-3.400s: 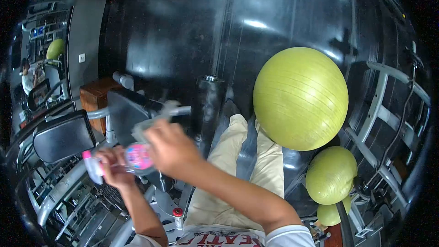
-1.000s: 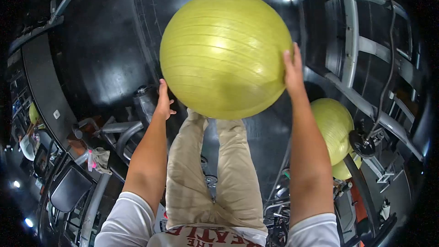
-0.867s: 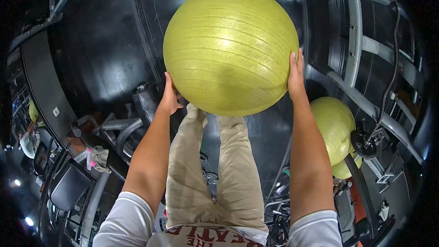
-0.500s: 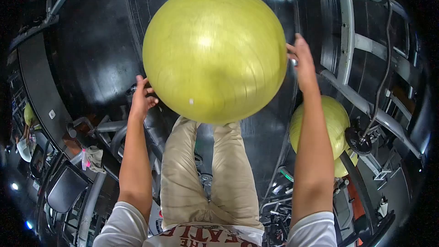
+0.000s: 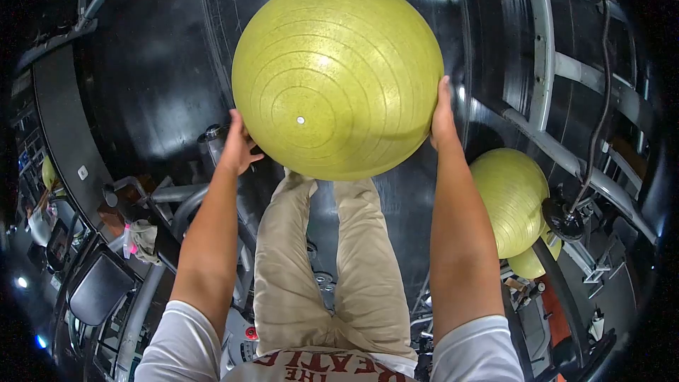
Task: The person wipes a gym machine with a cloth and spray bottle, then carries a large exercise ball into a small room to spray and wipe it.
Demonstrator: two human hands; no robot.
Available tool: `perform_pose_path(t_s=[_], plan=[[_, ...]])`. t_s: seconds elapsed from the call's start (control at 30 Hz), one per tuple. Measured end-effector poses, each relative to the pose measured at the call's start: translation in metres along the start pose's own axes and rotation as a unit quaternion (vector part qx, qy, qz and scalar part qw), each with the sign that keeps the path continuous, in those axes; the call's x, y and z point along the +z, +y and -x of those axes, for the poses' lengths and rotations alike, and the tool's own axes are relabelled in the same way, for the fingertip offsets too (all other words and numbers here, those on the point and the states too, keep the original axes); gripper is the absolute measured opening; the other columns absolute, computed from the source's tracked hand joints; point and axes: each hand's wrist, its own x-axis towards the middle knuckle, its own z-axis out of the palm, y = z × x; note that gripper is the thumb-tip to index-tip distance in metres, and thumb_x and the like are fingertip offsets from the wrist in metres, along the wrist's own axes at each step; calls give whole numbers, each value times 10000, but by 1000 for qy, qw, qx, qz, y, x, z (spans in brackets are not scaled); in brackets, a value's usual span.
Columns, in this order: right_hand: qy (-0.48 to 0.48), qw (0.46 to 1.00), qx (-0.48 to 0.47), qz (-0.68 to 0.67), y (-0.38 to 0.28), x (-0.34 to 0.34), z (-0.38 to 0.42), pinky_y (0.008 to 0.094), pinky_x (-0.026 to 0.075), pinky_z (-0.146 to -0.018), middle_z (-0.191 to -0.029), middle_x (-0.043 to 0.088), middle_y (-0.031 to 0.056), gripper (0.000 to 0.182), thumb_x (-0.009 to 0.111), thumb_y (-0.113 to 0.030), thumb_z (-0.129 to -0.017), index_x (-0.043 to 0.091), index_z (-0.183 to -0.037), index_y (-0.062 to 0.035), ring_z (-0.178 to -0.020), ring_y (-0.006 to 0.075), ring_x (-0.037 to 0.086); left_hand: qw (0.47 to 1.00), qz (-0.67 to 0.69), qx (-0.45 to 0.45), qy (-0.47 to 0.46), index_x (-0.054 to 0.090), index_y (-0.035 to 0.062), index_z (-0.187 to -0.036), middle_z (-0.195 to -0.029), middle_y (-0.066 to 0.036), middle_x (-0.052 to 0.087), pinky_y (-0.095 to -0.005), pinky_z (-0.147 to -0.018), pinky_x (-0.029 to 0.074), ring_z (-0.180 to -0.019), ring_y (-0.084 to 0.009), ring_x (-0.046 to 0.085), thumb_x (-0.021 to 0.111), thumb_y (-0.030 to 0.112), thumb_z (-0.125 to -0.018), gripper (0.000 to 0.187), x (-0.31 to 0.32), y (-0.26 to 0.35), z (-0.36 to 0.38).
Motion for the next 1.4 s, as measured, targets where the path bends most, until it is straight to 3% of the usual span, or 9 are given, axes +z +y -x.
perform_pose_path(t_s=[0.13, 0.27, 0.33, 0.4, 0.53, 0.63, 0.73, 0.87, 1.4], plan=[[-65, 996, 31, -53, -3, -15, 20, 449, 324, -1188, -1619, 365, 163, 960, 331, -799, -968, 324, -1593, -71, -1480, 298, 356, 999, 30, 30, 20, 218, 160, -1638, -1649, -133, 299, -654, -1168, 240, -1513, -325, 271, 320, 864, -918, 1013, 39, 12, 41], [-111, 987, -19, -112, -65, -68, 117, 419, 401, -1146, -1524, 492, 161, 948, 319, -800, -968, 380, -1564, -65, -1380, 290, 492, 950, -194, 238, 47, 352, 89, -1534, -1389, -146, 535, -370, -998, 487, -1255, -241, 569, 304, 591, -1082, 677, -37, 7, 159], [-73, 992, -45, -93, -60, -79, 133, 416, 421, -1122, -1503, 514, 148, 910, 332, -766, -988, 383, -1562, -62, -1351, 276, 516, 961, -24, 252, 107, 406, 77, -1479, -1350, -123, 564, -356, -1008, 496, -1178, -232, 627, 304, 632, -1069, 697, -37, 34, 179], [-36, 992, -93, -71, -58, -69, 124, 414, 431, -1109, -1491, 526, 142, 890, 339, -748, -998, 385, -1560, -60, -1336, 269, 529, 973, 177, 150, -10, 327, 112, -1563, -1469, -136, 499, -405, -1124, 411, -1332, -267, 522, 273, 712, -1033, 803, -51, 24, 138], [-22, 993, -81, -81, -31, -20, 110, 413, 433, -1108, -1489, 529, 141, 885, 343, -745, -999, 390, -1558, -61, -1333, 268, 531, 976, 114, 188, 15, 282, 117, -1610, -1589, -129, 397, -431, -1215, 278, -1452, -295, 386, 224, 749, -1013, 872, -16, 57, 152], [-38, 993, -73, -83, -50, -27, 134, 413, 434, -1107, -1487, 532, 140, 881, 347, -743, -999, 393, -1557, -61, -1331, 268, 533, 964, 7, 266, 24, 309, 41, -1595, -1629, -134, 362, -424, -1233, 256, -1478, -305, 359, 244, 815, -965, 1000, -92, 54, 208], [-54, 992, -77, -79, -74, -22, 165, 413, 435, -1105, -1485, 534, 139, 878, 350, -740, -1000, 396, -1555, -62, -1329, 267, 534, 873, 109, 403, -253, 411, 7, -1525, -1556, -168, 465, -481, -1187, 345, -1376, -344, 495, 188, 740, -1018, 919, -148, 110, 278], [-88, 990, -87, -70, -117, -9, 211, 413, 436, -1104, -1482, 537, 138, 873, 354, -737, -1001, 400, -1553, -63, -1327, 267, 536, 930, 97, 320, -154, 414, 9, -1524, -1549, -170, 472, -479, -1179, 355, -1370, -342, 501, 200, 740, -1017, 915, -154, 163, 275], [-244, 952, -186, 10, -287, 69, 438, 412, 441, -1098, -1471, 549, 134, 854, 370, -725, -1005, 416, -1545, -65, -1316, 264, 545, 875, 107, 390, -265, 426, 20, -1521, -1519, -177, 500, -473, -1146, 396, -1345, -336, 526, 247, 740, -1014, 898, -231, 274, 435]])
